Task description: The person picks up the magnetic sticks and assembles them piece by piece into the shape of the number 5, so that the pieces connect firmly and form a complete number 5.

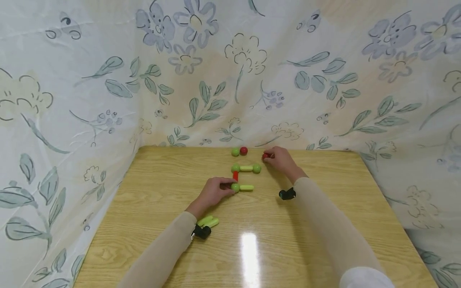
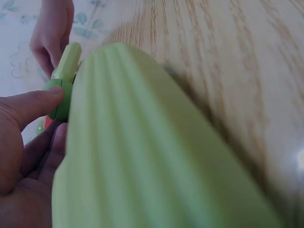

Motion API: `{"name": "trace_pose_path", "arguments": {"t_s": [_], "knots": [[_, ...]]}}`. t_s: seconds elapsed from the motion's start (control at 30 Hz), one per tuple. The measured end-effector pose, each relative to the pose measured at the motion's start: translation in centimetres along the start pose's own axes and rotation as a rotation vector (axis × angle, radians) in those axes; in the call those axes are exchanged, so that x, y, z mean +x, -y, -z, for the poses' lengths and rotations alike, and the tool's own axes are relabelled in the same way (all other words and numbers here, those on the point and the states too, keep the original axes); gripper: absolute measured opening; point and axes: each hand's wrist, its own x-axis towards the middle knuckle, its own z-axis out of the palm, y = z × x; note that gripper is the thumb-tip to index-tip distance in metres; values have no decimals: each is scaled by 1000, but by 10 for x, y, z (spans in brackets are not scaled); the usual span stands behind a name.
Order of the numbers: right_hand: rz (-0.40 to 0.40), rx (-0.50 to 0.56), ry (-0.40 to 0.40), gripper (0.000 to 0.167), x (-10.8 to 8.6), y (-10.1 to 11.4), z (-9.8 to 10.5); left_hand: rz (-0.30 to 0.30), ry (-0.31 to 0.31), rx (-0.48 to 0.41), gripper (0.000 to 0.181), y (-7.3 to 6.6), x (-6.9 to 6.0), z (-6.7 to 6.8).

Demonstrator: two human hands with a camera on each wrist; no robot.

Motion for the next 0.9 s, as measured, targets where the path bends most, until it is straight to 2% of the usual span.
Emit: {"name": "trace_pose_path", "arguments": {"t_s": [0.2, 0.37, 0.63, 0.8, 0.9], "knots": [[-15, 33, 15, 39, -13, -7, 4, 1, -6, -3, 32, 1, 0, -1], [8, 44, 37, 41, -24, -11, 2, 8, 3, -9, 32, 0, 0, 0], [75, 84, 27, 36, -49, -7, -1, 5, 7, -16, 31, -1, 0, -1], [157, 113, 51, 34, -66, 0, -10, 15, 0, -9, 32, 1, -1, -2], [176, 116, 53, 33, -75, 5, -16, 14, -2, -6, 32, 2, -1, -3]]}}
